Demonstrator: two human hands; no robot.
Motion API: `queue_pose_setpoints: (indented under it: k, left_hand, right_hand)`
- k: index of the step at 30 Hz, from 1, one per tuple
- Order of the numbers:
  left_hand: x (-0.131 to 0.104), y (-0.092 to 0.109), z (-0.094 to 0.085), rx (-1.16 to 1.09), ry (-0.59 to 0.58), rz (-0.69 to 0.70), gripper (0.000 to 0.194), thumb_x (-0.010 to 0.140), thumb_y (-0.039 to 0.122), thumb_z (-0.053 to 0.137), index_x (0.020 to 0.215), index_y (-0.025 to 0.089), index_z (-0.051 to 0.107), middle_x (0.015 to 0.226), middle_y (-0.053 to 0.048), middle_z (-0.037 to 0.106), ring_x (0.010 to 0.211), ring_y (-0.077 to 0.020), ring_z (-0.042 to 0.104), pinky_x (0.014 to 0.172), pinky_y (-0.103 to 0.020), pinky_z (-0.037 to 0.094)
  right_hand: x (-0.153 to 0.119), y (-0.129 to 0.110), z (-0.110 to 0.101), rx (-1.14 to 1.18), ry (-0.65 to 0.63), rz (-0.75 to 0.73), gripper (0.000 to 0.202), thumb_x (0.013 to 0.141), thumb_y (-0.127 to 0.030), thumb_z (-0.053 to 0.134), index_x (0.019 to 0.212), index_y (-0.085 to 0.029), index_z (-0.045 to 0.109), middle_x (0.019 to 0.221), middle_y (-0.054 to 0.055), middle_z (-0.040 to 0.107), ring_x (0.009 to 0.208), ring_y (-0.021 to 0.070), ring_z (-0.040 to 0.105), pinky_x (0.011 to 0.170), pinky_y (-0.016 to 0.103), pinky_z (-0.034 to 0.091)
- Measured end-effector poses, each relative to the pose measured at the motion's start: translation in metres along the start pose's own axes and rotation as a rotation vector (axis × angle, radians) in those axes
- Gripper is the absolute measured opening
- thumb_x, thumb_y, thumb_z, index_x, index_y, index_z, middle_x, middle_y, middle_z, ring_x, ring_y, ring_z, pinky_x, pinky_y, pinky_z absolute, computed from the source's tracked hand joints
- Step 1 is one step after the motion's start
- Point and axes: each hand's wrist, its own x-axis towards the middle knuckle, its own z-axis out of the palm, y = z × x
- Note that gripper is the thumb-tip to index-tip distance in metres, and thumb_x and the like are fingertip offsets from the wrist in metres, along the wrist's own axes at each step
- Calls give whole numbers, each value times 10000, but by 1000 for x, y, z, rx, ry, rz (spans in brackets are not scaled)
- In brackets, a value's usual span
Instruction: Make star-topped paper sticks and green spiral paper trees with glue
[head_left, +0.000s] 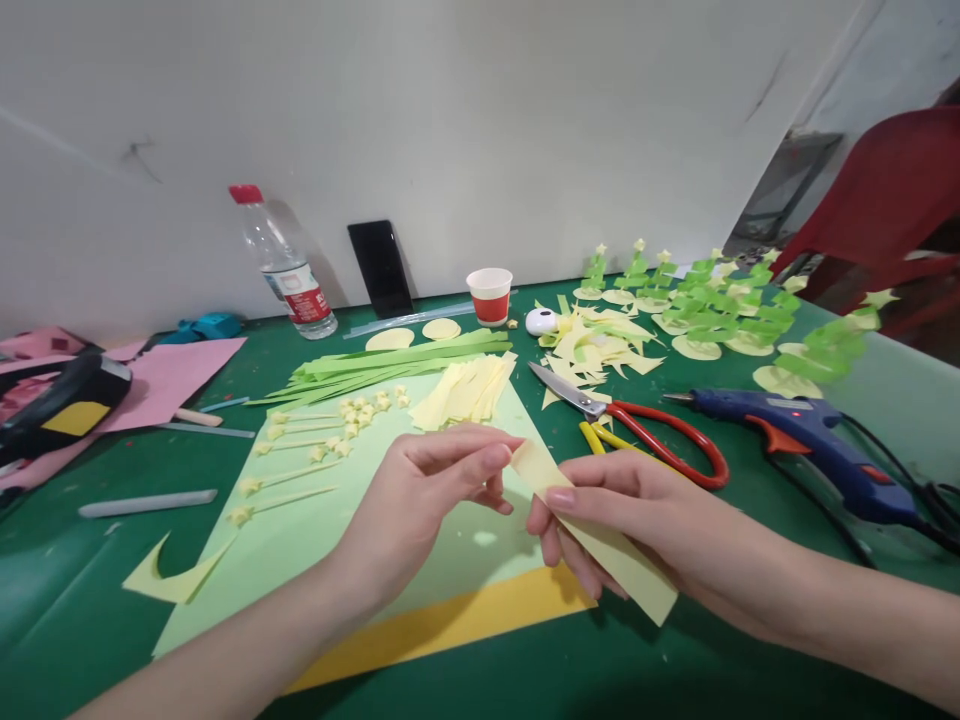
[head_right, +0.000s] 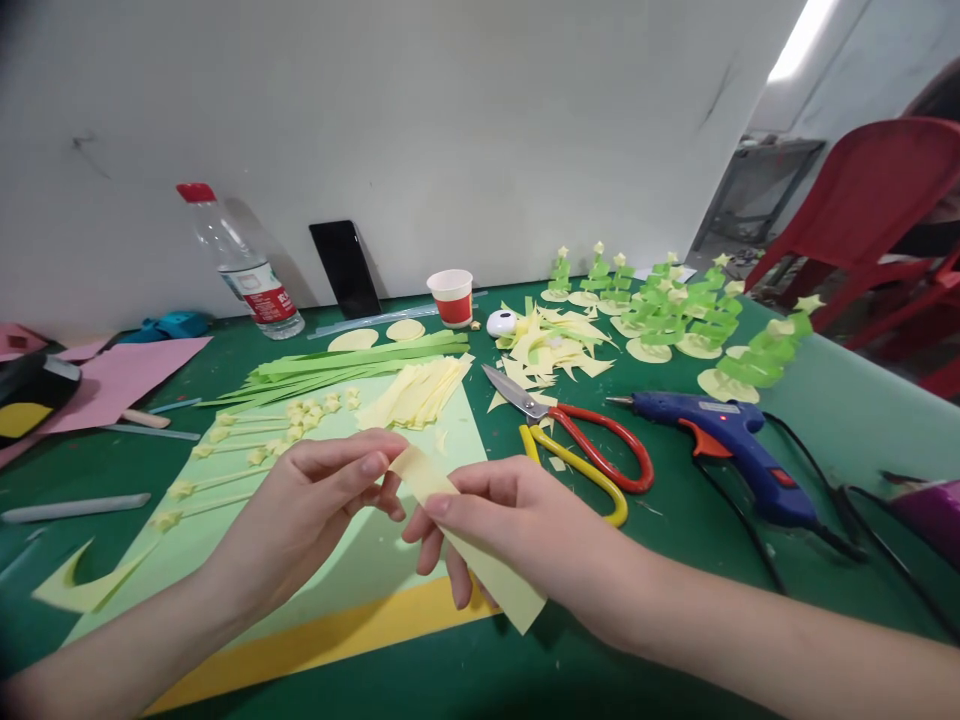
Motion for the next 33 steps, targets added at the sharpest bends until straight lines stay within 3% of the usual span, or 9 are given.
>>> queue_pose_setpoints:
  k: [7,17,23,28,33]
  left_hand:
    - [-4,-1,3,55,-34,-18,173,773,278,620,646,206,713,657,33,633,565,-79,527,565,-181,467]
    - [-3,-2,2,79,-169,8,225,811,298,574,652,220,712,830,14,662,647,-96,531,640,-196,463]
    - [-3,-3,1,85,-186,24,187,794,222,597,676,282,729,792,49,659,715,-89,555,620,-152,464]
    - [-4,0,5,157,-142,23,274,804,168,561,561,214,679,655,42,622,685,-87,555,640,-146,452]
    - [-5,3,5,192,-95,-11,272,808,155,534,563,195,646,590,59,591,582,-71,535,592,-149,440]
  right_hand:
    - [-2,1,0,-155,-22,13,311,767,-447,550,694,-159,640,708,19,598,657,115,515,578,218,402]
    - [-2,2,-2,-207,-15,-4,455,785,-581,469,648,-172,615,729,46,580,802,171,501,607,232,404]
    - [-2,4,-1,-254,1,-18,457,796,-576,459,657,-171,620,736,42,579,767,156,499,551,210,391]
    - [1,5,-1,-325,-1,-46,423,824,-521,422,712,-157,606,714,26,566,563,88,424,513,198,364]
    - [2,8,0,-381,8,-62,367,836,-447,419,712,-140,578,639,0,481,518,67,378,496,188,335]
